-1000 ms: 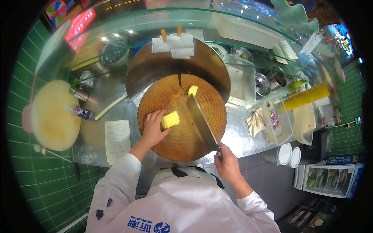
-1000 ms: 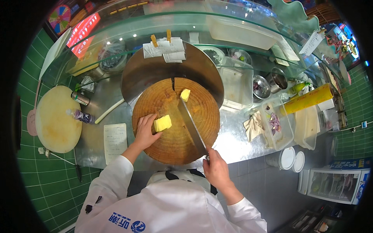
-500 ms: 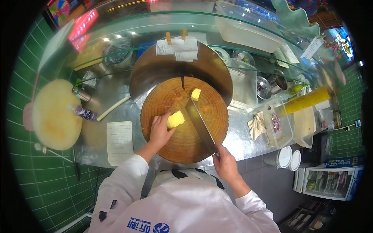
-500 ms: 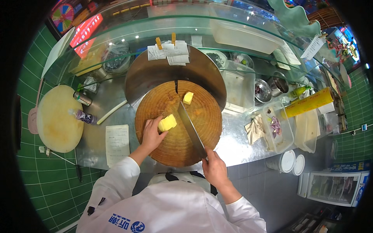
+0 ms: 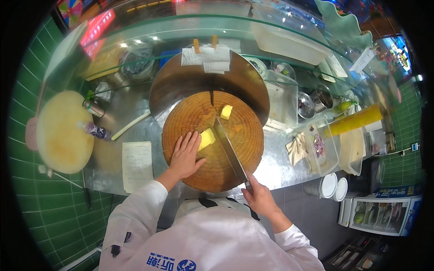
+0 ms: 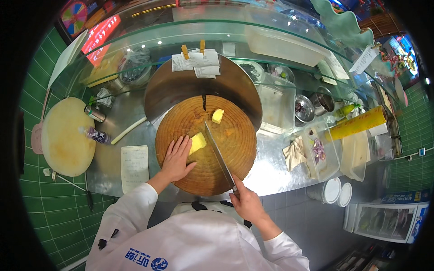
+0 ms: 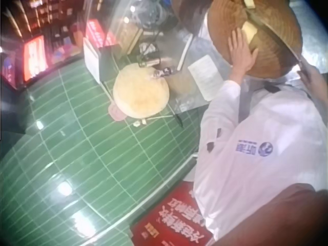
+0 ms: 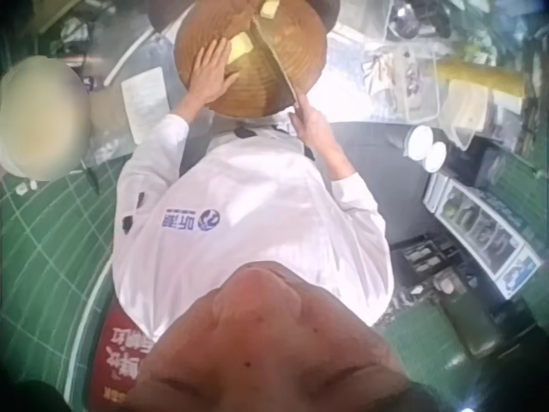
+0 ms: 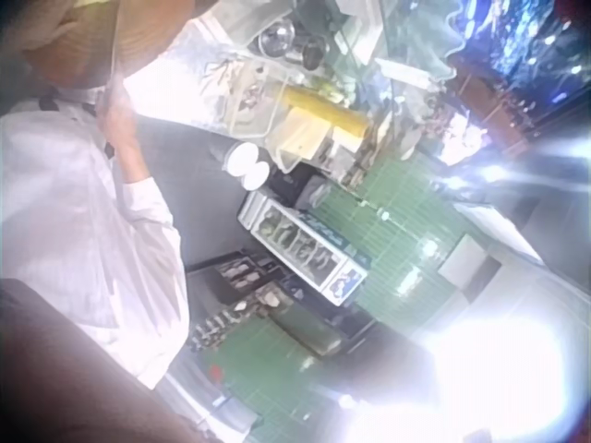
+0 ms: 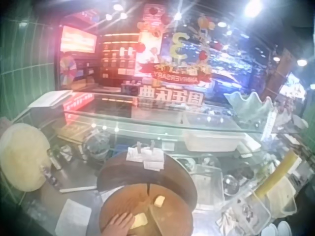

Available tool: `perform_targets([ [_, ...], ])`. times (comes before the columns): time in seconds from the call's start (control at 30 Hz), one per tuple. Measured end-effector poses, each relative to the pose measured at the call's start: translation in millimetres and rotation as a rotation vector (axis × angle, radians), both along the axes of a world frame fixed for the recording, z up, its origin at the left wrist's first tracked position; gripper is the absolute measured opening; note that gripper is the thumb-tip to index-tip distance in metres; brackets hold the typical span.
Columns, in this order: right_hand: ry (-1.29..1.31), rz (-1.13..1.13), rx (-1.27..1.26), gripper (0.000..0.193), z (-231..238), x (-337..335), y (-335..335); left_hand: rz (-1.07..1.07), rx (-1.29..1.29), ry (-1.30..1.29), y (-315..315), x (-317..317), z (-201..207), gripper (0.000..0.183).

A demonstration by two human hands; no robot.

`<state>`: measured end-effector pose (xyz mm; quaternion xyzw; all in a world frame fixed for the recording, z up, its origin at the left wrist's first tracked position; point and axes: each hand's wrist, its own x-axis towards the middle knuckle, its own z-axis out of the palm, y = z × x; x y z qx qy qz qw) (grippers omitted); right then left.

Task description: The person slices a yellow vegetable into thin strips on a round wooden cutting board using a large cleaver. The person holds the vegetable with the left hand and cuts with the right hand, then gathers the sliced pieces onto the blade.

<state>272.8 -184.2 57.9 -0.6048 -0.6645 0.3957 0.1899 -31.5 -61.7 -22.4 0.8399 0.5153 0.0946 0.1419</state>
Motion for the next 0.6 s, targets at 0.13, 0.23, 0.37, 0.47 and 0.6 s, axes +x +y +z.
perform_targets([
  [0.13,-0.074,0.045,0.039,0.066,22.7,4.7,9.7,0.053,0.069,-0.056,-1.4,1.7,-4.1,0.084],
  [0.23,-0.090,0.074,0.083,0.063,18.0,10.1,17.0,0.106,0.153,-0.235,8.5,4.4,-0.9,0.063],
  [0.37,-0.095,0.071,0.039,0.060,9.3,16.4,16.6,-0.027,0.167,-0.362,50.0,6.2,13.2,0.034],
  [0.47,-0.056,0.062,-0.002,0.056,26.8,13.9,19.3,-0.159,0.103,-0.260,71.3,9.8,14.1,0.029],
  [0.6,-0.119,0.100,0.044,0.053,16.8,8.4,25.7,-0.237,-0.015,-0.126,84.3,10.4,5.6,0.029],
])
